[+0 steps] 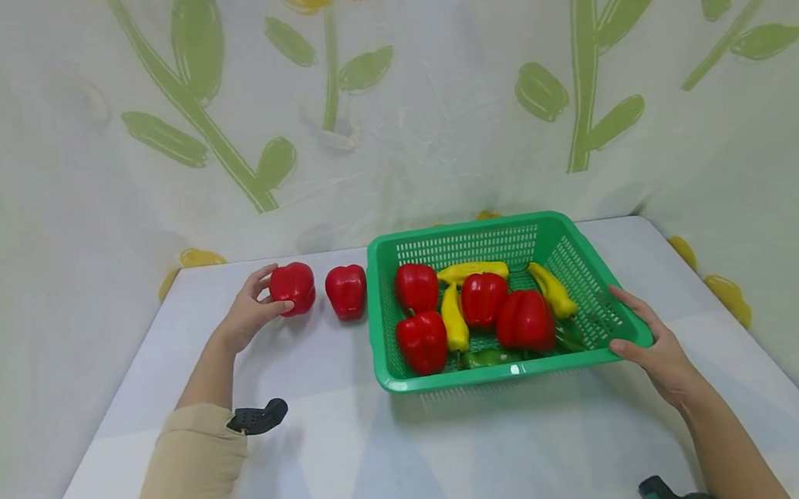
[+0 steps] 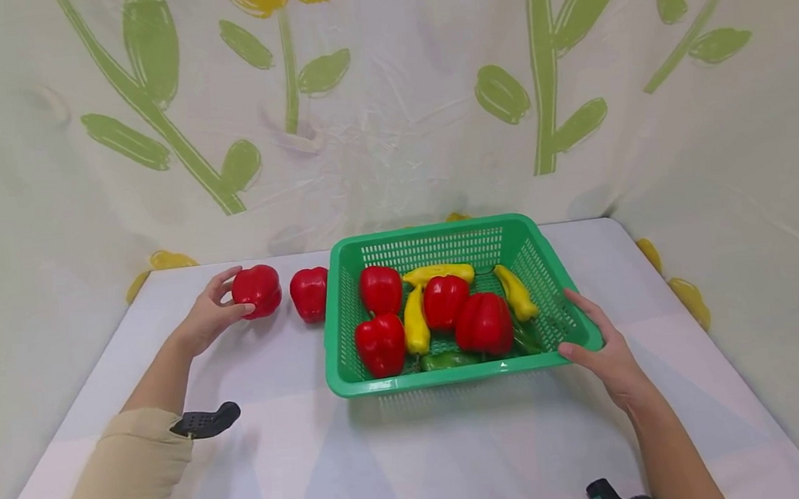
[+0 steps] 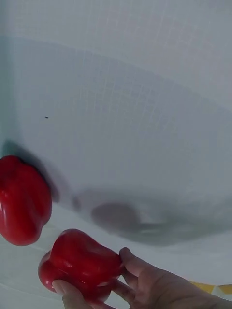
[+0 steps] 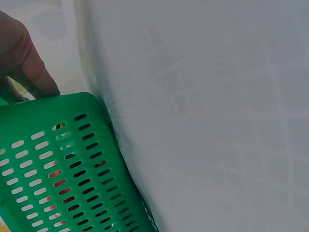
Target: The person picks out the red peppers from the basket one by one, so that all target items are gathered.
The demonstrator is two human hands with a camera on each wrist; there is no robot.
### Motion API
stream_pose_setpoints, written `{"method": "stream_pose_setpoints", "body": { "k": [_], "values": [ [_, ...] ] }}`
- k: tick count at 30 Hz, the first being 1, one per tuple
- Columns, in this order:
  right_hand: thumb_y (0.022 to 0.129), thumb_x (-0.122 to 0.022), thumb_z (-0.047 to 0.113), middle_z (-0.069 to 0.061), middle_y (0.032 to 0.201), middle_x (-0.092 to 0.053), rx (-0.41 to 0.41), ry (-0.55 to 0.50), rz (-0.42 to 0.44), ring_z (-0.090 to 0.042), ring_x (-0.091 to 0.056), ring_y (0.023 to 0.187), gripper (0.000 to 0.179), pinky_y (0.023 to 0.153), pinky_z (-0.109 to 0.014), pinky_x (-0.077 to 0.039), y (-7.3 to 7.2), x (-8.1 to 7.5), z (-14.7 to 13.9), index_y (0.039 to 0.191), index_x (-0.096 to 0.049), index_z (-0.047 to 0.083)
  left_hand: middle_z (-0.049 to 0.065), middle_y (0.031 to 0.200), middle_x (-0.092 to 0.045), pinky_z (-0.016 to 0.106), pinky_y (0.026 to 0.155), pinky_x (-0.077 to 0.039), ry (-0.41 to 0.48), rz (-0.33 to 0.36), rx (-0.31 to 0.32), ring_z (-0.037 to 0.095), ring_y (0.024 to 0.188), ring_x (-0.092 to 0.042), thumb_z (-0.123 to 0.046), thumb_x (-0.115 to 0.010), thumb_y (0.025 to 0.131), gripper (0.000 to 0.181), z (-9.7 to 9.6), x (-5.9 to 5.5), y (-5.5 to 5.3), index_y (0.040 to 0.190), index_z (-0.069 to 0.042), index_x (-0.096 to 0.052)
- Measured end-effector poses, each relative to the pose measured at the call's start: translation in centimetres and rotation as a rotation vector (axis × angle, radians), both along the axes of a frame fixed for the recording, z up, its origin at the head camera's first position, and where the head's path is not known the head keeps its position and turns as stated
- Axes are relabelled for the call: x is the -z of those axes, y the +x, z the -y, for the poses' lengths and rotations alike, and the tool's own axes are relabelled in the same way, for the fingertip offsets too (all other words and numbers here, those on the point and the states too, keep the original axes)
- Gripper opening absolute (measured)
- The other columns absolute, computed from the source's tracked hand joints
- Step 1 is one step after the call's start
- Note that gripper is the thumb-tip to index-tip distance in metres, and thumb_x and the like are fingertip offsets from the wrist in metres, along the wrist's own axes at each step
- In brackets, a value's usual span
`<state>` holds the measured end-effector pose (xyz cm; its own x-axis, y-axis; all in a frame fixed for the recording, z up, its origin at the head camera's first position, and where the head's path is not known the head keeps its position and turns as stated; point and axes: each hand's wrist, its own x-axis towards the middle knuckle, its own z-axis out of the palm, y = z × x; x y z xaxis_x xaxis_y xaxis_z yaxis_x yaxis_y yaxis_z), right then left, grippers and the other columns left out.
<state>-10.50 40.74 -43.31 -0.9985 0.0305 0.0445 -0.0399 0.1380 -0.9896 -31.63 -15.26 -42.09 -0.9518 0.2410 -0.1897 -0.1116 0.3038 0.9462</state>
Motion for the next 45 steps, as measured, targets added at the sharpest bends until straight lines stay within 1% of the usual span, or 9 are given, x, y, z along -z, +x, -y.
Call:
{"method": "stream_pose_setpoints", "body": {
  "k": [5,12,15,22,28,32,35,42,45],
  "values": [
    [0.092,-0.055,0.007,0.004,0.147,-0.018,-0.008,-0.010,-0.008,0.003,-0.037,0.113,0.069,0.085,-0.005,-0.040,0.2,0.1,-0.2,0.150,-0.024,0.031,0.015,0.156,-0.011,0.045,0.101,-0.042,0.030,-0.005,0.024,0.038,0.142,-0.016,-0.008,-0.069,0.084,0.093,-0.1,1.0,0.2,0.152,-0.022,-0.009],
    [0.093,-0.055,0.008,0.003,0.148,-0.017,-0.007,-0.006,0.001,0.003,-0.037,0.112,0.069,0.084,-0.006,-0.041,0.1,0.2,-0.2,0.150,-0.024,0.032,0.012,0.155,-0.012,0.044,0.101,-0.041,0.042,-0.024,0.018,0.035,0.144,-0.012,-0.006,-0.071,0.082,0.093,-0.1,1.6,0.3,0.151,-0.021,-0.012],
    [0.093,-0.055,0.009,0.001,0.149,-0.016,-0.009,0.002,-0.002,0.002,-0.036,0.113,0.069,0.085,-0.005,-0.040,-0.1,0.1,-0.2,0.150,-0.023,0.032,0.012,0.155,-0.012,0.039,0.099,-0.044,0.050,-0.024,0.019,0.034,0.144,-0.011,-0.003,-0.070,0.082,0.093,-0.2,1.9,0.3,0.151,-0.021,-0.012],
    [0.093,-0.055,0.008,0.002,0.149,-0.016,-0.015,-0.018,-0.016,0.002,-0.036,0.114,0.069,0.086,-0.005,-0.039,-0.2,0.1,-0.2,0.150,-0.024,0.031,0.012,0.155,-0.012,0.027,0.089,-0.051,0.082,-0.008,0.032,0.034,0.144,-0.011,-0.001,-0.069,0.082,0.094,-0.5,2.4,0.5,0.152,-0.019,-0.009],
    [0.093,-0.054,0.008,0.001,0.149,-0.015,-0.019,-0.027,-0.015,0.001,-0.034,0.115,0.069,0.086,-0.005,-0.039,-0.2,0.2,-0.2,0.150,-0.024,0.030,0.011,0.156,-0.012,0.031,0.094,-0.048,0.062,-0.021,0.019,0.033,0.144,-0.012,0.000,-0.070,0.080,0.096,-0.7,2.4,0.7,0.151,-0.021,-0.009],
    [0.093,-0.055,0.008,0.001,0.148,-0.016,-0.015,-0.025,-0.013,0.001,-0.035,0.113,0.068,0.085,-0.006,-0.040,-0.1,0.3,-0.2,0.150,-0.024,0.031,0.010,0.156,-0.010,0.034,0.098,-0.044,0.075,-0.016,0.018,0.032,0.144,-0.011,0.002,-0.070,0.079,0.097,-1.0,2.6,0.7,0.151,-0.021,-0.008],
    [0.093,-0.054,0.008,0.000,0.148,-0.015,-0.017,-0.016,-0.019,0.002,-0.036,0.112,0.069,0.085,-0.005,-0.040,-0.2,0.1,-0.2,0.150,-0.024,0.031,0.009,0.156,-0.010,0.033,0.097,-0.044,0.086,-0.021,0.016,0.032,0.144,-0.011,0.004,-0.069,0.079,0.097,-1.1,2.6,0.7,0.150,-0.020,-0.008],
    [0.093,-0.054,0.009,-0.002,0.152,-0.011,-0.008,0.016,-0.012,-0.003,-0.030,0.118,0.070,0.086,-0.005,-0.037,-0.4,0.0,-0.2,0.150,-0.022,0.032,0.015,0.156,-0.009,0.026,0.089,-0.050,0.108,0.004,0.032,0.037,0.144,-0.010,0.008,-0.066,0.080,0.094,-1.6,0.1,2.3,0.151,-0.012,-0.009],
    [0.093,-0.054,0.009,-0.001,0.152,-0.012,0.005,0.023,-0.003,-0.003,-0.030,0.118,0.070,0.085,-0.004,-0.037,-0.3,0.2,-0.3,0.150,-0.022,0.033,0.015,0.156,-0.010,0.024,0.089,-0.050,0.103,0.000,0.041,0.037,0.144,-0.011,0.007,-0.065,0.081,0.091,-1.7,0.0,2.4,0.151,-0.011,-0.010]
  ]
}}
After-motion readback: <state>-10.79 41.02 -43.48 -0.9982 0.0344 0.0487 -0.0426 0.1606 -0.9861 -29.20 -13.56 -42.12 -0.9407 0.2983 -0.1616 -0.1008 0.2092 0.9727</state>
